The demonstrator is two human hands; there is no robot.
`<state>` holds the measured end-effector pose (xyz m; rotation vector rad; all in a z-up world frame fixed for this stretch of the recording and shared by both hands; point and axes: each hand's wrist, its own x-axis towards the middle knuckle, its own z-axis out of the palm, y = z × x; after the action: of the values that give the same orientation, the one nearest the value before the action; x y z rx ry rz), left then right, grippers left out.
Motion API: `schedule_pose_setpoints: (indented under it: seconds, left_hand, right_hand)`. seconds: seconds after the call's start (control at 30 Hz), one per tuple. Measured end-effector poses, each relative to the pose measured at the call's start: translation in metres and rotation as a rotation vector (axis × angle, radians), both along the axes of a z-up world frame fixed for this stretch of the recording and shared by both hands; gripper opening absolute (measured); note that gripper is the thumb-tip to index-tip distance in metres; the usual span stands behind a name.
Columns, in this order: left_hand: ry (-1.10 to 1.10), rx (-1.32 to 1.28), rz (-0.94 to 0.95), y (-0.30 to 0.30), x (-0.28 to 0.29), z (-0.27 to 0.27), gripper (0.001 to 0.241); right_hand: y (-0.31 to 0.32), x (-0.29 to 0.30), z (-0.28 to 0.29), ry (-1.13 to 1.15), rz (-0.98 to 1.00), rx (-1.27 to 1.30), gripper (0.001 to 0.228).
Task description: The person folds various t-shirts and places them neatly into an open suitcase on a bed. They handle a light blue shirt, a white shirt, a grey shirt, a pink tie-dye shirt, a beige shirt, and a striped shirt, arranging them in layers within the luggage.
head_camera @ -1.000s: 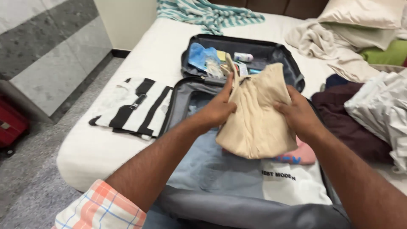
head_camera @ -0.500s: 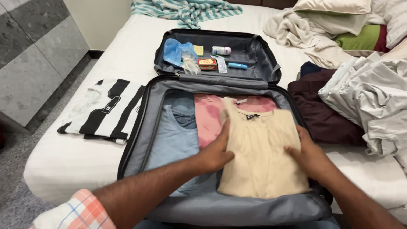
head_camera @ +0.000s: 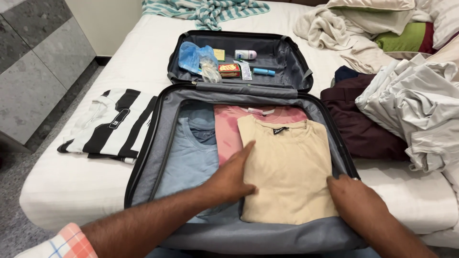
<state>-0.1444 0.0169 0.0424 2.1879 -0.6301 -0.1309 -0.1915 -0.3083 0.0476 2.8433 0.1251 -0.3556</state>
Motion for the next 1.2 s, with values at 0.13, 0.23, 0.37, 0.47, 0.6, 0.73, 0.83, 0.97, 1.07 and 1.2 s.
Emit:
schedule_pose_setpoints:
  seconds: [0.13,0.23,0.37,0.47,0.6,0.73,0.83,0.97,1.07,1.2]
  left_hand:
    - [0.076,0.085,0.077,-0.008,0.022,0.041,0.123]
    - [0.183,0.125,0.157,-0.011,0.052,0.031,0.124]
    - [0.207,0.032,0.188,-0.020,0.082,0.021,0.122]
    - [0.205,-0.010,0.222,-0.027,0.104,0.010,0.120]
    - [0.183,-0.086,0.300,-0.035,0.120,0.002,0.112]
    - [0.196,-0.113,0.378,-0.040,0.125,-0.005,0.103]
    - [0.142,-0.124,0.402,-0.042,0.130,-0.013,0.097]
    - [0.113,-0.126,0.419,-0.043,0.127,-0.012,0.091]
    - [0.110,-0.135,0.427,-0.042,0.122,-0.008,0.088]
    - [0.065,-0.151,0.436,-0.043,0.117,-0.009,0.082]
  right_hand:
    - [-0.006,0.026,0.007,-0.055,0.012,0.072,0.020]
    - [-0.005,0.050,0.000,-0.269,0.184,-0.099,0.008]
    - [0.009,0.079,0.001,-0.396,0.218,-0.225,0.025]
    - [0.019,0.093,0.002,-0.457,0.204,-0.265,0.032]
    - [0.018,0.108,-0.005,-0.490,0.203,-0.369,0.036]
    - [0.002,0.124,-0.014,-0.611,0.246,-0.355,0.028]
    - [-0.003,0.132,-0.016,-0.719,0.282,-0.330,0.018]
    - [-0.001,0.141,-0.019,-0.768,0.297,-0.362,0.011]
    - [-0.004,0.150,-0.013,-0.767,0.316,-0.282,0.012]
    - [-0.001,0.142,0.005,-0.654,0.312,-0.096,0.021]
